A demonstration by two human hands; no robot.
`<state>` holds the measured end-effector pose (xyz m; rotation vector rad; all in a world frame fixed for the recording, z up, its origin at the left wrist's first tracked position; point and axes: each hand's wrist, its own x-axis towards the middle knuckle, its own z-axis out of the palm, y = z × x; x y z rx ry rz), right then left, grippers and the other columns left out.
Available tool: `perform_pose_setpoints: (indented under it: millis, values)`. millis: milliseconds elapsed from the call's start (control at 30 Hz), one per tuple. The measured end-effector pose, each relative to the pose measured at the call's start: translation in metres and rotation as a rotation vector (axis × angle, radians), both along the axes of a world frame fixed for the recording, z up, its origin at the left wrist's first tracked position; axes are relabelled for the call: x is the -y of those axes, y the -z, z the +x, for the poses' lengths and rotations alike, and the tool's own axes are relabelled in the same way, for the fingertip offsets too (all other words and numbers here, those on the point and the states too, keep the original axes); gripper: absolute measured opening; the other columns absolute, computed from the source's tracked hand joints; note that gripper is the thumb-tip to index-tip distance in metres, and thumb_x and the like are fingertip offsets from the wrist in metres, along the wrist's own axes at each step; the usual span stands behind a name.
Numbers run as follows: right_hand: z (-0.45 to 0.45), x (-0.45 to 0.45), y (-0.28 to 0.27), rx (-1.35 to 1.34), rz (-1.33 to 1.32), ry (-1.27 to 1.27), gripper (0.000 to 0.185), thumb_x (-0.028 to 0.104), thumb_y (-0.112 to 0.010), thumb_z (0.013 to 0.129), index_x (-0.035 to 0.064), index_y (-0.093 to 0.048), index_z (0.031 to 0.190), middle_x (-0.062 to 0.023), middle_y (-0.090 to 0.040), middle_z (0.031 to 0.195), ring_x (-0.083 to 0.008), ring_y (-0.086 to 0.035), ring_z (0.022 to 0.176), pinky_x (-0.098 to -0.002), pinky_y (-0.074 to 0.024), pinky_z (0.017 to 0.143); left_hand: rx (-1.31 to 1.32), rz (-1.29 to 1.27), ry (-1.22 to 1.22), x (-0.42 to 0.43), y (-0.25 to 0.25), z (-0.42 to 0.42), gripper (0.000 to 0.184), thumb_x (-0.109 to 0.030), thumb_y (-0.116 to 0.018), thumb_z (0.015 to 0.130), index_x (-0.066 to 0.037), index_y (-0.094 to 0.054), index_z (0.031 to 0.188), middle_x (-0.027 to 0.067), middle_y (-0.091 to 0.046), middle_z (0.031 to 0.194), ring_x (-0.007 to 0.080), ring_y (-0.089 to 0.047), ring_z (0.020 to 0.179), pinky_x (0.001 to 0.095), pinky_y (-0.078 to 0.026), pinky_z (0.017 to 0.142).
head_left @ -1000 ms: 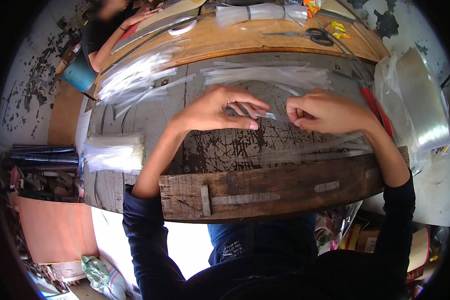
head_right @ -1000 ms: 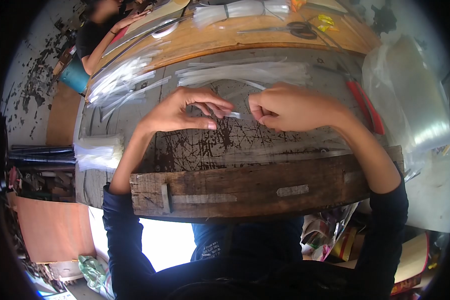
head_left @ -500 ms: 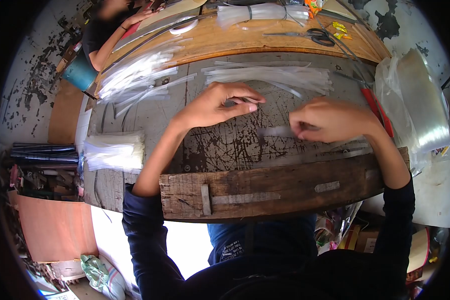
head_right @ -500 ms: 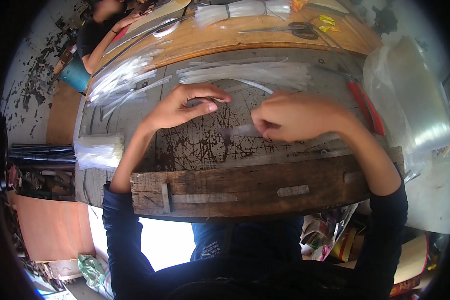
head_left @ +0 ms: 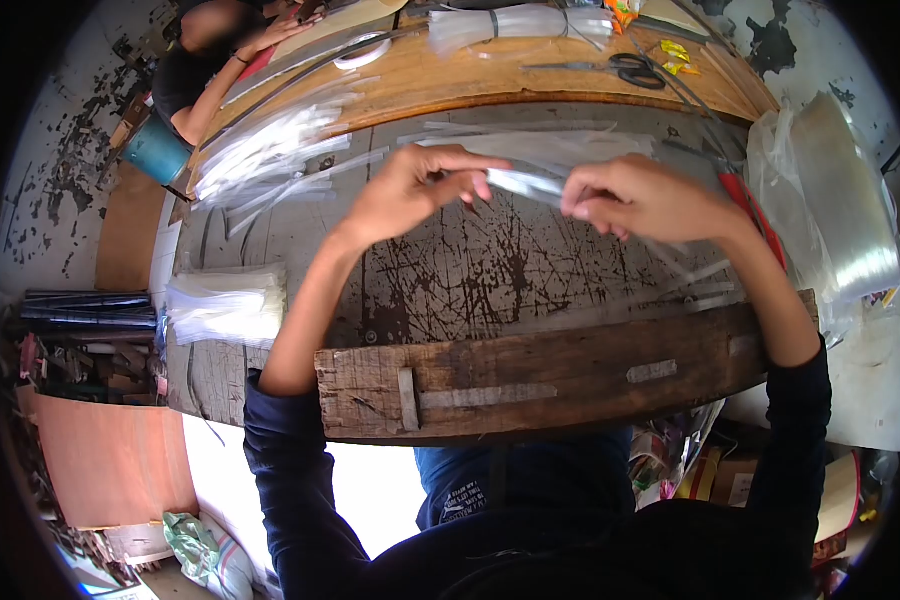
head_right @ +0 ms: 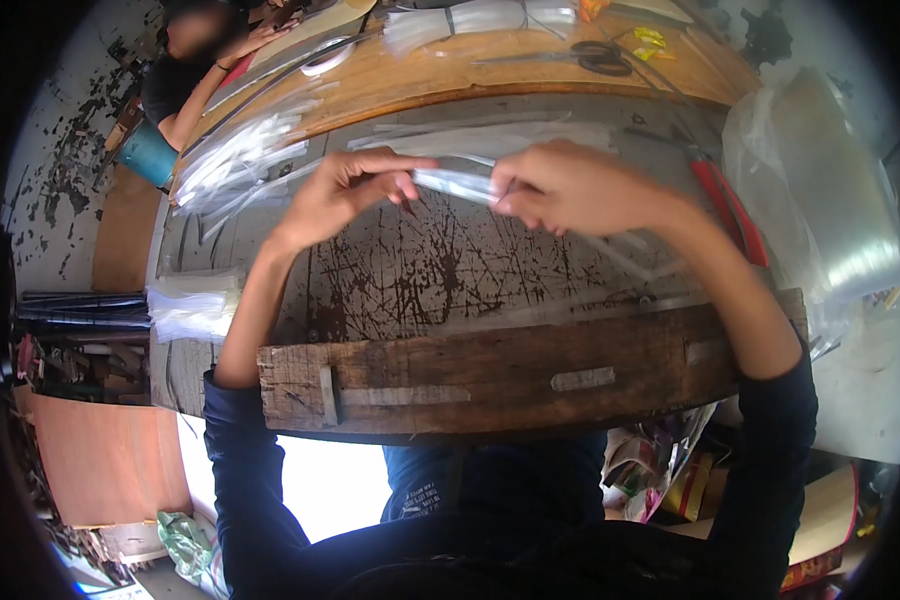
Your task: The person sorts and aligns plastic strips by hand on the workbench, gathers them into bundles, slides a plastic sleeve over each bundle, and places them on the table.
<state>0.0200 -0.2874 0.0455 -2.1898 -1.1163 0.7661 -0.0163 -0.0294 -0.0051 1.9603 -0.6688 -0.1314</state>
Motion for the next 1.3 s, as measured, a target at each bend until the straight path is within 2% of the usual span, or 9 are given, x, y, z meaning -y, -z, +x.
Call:
perform_pose_setpoints:
  millis: [200,267,400,467,733,833,900,1000,1300]
  values:
    - [0.029,0.023,0.014,0.246,0.091,0.094,0.016,0.006,-0.05,0.086,0.0013,-0.054,0.101,-0.0059,-0.054,0.079,-0.0138,-0.053,0.072,-0.0288,-0.0446,0.065,0.175,0.308,-0.356,-0.012,-0.006,-0.001,0.03,-0.005,-0.056,0.083,-0.014,-0.063,0.11,0.0047,-0.064,0.094,0.0187,-0.062,0.084,0.0296,-0.048,0.077]
    - [0.028,0.022,0.031,1.086,0.195,0.174,0.023,0.008,-0.058,0.08,0.0032,-0.054,0.103,-0.0077,-0.054,0.089,-0.0206,-0.055,0.082,-0.0321,-0.0443,0.073,0.331,0.456,-0.405,-0.012,0.0,-0.001,0.028,-0.013,-0.058,0.083,-0.015,-0.063,0.11,0.0043,-0.061,0.102,0.0192,-0.059,0.092,0.0331,-0.045,0.082]
    - [-0.011,0.006,-0.002,0.556,0.075,-0.208,0.031,0.01,-0.065,0.073,0.0042,-0.053,0.101,-0.009,-0.052,0.096,-0.0269,-0.053,0.09,-0.0354,-0.0427,0.079,0.806,0.923,-0.611,-0.002,0.005,-0.008,0.038,-0.032,-0.058,0.084,-0.024,-0.056,0.121,0.0036,-0.052,0.12,0.0215,-0.049,0.111,0.0444,-0.038,0.093]
    - [-0.026,-0.001,0.0,0.137,-0.178,-0.451,0.032,0.01,-0.068,0.068,0.0039,-0.051,0.094,-0.009,-0.052,0.092,-0.0276,-0.054,0.089,-0.0365,-0.0431,0.077,0.732,0.888,-0.526,-0.002,0.013,-0.007,0.041,-0.036,-0.057,0.084,-0.025,-0.053,0.123,0.0029,-0.05,0.121,0.0213,-0.046,0.113,0.0461,-0.035,0.094]
    - [-0.024,0.0,0.016,0.303,-0.12,-0.296,0.029,0.002,-0.064,0.068,0.0034,-0.045,0.09,-0.0091,-0.052,0.09,-0.025,-0.054,0.084,-0.0374,-0.043,0.072,0.546,0.814,-0.467,-0.001,0.022,0.0,0.042,-0.039,-0.053,0.085,-0.024,-0.051,0.124,0.0019,-0.049,0.12,0.0198,-0.046,0.111,0.0522,-0.031,0.096]
    - [-0.017,0.002,0.02,0.344,-0.052,-0.18,0.028,-0.001,-0.062,0.068,0.0022,-0.046,0.091,-0.0095,-0.052,0.086,-0.0234,-0.054,0.079,-0.0357,-0.0426,0.068,0.806,0.741,-0.527,-0.002,0.017,0.0,0.035,-0.031,-0.057,0.085,-0.019,-0.057,0.118,0.0025,-0.052,0.117,0.0202,-0.051,0.106,0.0475,-0.038,0.092]
    - [-0.013,0.0,0.019,0.332,-0.001,-0.117,0.026,-0.002,-0.061,0.069,0.0014,-0.047,0.091,-0.0095,-0.052,0.082,-0.0224,-0.054,0.075,-0.0347,-0.0425,0.066,0.591,0.293,-0.352,-0.003,0.007,0.001,0.03,-0.023,-0.063,0.081,-0.014,-0.063,0.109,0.0048,-0.059,0.108,0.0201,-0.059,0.097,0.0408,-0.047,0.085]
    - [-0.011,-0.003,0.013,0.204,-0.071,-0.088,0.019,-0.001,-0.06,0.071,0.0,-0.05,0.087,-0.0083,-0.053,0.072,-0.02,-0.053,0.066,-0.0323,-0.0424,0.061,0.276,0.167,-0.107,-0.003,-0.003,-0.002,0.031,-0.013,-0.065,0.078,-0.014,-0.063,0.11,0.0086,-0.064,0.101,0.0192,-0.062,0.091,0.0339,-0.052,0.077]
    - [-0.002,-0.002,0.01,0.079,0.014,-0.127,0.012,0.009,-0.056,0.082,-0.0022,-0.053,0.079,-0.0101,-0.061,0.073,-0.0164,-0.059,0.068,-0.0303,-0.0474,0.059,-0.112,0.225,0.134,0.013,-0.008,-0.011,0.032,-0.014,-0.069,0.076,-0.008,-0.062,0.108,0.0102,-0.067,0.092,0.0185,-0.066,0.082,0.03,-0.056,0.07]
